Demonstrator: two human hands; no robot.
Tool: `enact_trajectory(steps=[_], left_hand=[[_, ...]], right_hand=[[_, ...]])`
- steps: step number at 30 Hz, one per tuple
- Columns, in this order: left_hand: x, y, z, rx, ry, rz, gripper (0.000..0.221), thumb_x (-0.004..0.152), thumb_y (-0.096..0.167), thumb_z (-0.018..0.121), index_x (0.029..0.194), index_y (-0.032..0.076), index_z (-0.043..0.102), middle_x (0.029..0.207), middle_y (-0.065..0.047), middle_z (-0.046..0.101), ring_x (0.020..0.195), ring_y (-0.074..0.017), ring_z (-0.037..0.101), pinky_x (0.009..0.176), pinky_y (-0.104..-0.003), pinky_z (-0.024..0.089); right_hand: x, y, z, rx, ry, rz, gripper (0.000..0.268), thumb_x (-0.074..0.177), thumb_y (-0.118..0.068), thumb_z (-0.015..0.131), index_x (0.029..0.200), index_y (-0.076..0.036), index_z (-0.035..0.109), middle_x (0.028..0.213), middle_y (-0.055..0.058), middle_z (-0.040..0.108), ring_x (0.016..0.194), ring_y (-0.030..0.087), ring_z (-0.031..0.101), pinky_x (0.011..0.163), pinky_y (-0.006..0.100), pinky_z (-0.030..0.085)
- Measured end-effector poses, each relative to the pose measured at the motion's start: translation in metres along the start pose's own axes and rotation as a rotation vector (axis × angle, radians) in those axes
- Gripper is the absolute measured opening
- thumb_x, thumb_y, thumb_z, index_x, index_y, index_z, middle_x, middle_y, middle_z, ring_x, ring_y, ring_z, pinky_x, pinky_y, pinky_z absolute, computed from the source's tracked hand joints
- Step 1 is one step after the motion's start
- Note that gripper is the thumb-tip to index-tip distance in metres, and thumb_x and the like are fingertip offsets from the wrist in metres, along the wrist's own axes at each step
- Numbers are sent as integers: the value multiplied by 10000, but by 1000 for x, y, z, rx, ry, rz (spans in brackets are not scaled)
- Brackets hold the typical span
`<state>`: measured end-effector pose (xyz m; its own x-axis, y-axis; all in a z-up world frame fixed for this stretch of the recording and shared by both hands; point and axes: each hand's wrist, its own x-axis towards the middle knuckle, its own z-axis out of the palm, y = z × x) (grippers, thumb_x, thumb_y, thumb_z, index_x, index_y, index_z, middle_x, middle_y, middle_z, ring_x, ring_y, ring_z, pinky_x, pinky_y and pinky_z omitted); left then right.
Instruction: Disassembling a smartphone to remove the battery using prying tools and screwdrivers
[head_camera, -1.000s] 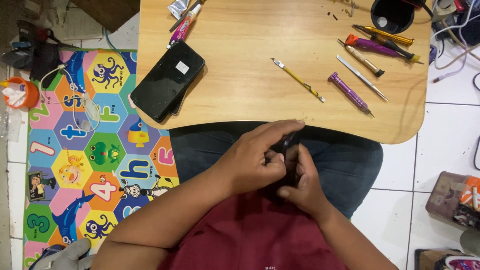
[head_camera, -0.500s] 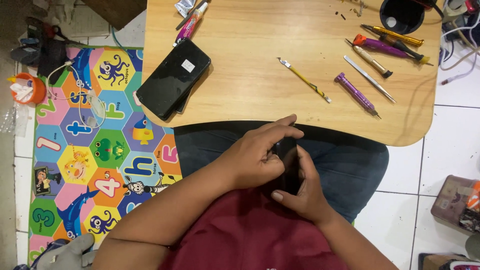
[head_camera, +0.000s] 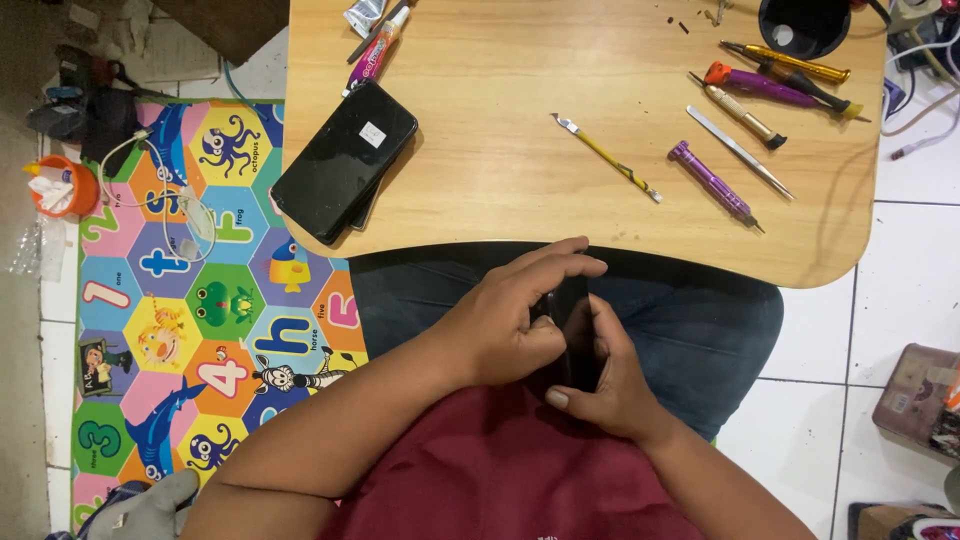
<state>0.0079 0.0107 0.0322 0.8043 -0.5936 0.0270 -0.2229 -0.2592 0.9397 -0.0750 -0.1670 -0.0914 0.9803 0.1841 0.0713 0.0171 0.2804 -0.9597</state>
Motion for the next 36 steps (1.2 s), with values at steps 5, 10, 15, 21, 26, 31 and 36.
enact_trajectory(steps=[5, 10, 15, 21, 26, 31, 36], left_hand=[[3, -3, 2, -51, 5, 3, 662, 763, 14, 494, 1418, 78, 575, 1465, -324, 538, 1411, -499, 476, 1139, -569, 428], [3, -3, -1, -86, -6, -38, 685, 754, 6, 491, 1429, 92, 564, 1486, -314, 522, 1419, -503, 457, 1121, -580, 441], [2, -8, -3, -191, -24, -110, 723, 736, -4, 484, 1448, 97, 557, 1515, -281, 515, 1445, -458, 444, 1084, -549, 479], [0, -29, -3, -415, -40, -174, 588, 790, -39, 553, 1373, 34, 575, 1573, -251, 463, 1333, -306, 548, 966, -440, 588], [-2, -29, -4, -467, -55, -176, 555, 831, -36, 567, 1382, 25, 581, 1579, -233, 462, 1297, -295, 592, 980, -426, 590], [-1, -29, -5, -477, -61, -142, 541, 864, 4, 592, 1405, 12, 572, 1594, -219, 446, 1338, -284, 559, 1019, -418, 568], [-2, -31, -4, -462, -79, -133, 551, 869, -6, 575, 1420, 4, 561, 1614, -227, 411, 1365, -307, 533, 1033, -438, 555]], right_hand=[[8, -22, 11, 38, 3, 5, 939, 628, -160, 948, 1424, 14, 481, 956, 83, 650, 886, 167, 631, 797, 340, 572], [8, -24, 10, 53, 1, 14, 929, 630, -162, 950, 1420, 8, 492, 958, 90, 664, 894, 172, 640, 805, 349, 575], [8, -24, 11, 110, -4, 39, 923, 625, -120, 942, 1418, 25, 494, 978, 116, 675, 895, 197, 639, 809, 376, 583], [6, -17, 7, 128, -13, 17, 974, 662, -73, 930, 1494, 18, 433, 1131, 146, 684, 1007, 217, 636, 906, 419, 588], [-1, -9, 0, 140, -21, 35, 970, 684, -80, 909, 1515, 5, 416, 1157, 134, 673, 1038, 213, 643, 923, 423, 595], [-3, -2, -3, 168, -33, 54, 1002, 702, -63, 899, 1550, 3, 369, 1227, 157, 661, 1103, 229, 634, 973, 456, 586], [-9, 12, -6, 191, -12, 75, 1021, 667, -57, 919, 1537, 10, 388, 1249, 171, 665, 1111, 244, 632, 977, 475, 582]])
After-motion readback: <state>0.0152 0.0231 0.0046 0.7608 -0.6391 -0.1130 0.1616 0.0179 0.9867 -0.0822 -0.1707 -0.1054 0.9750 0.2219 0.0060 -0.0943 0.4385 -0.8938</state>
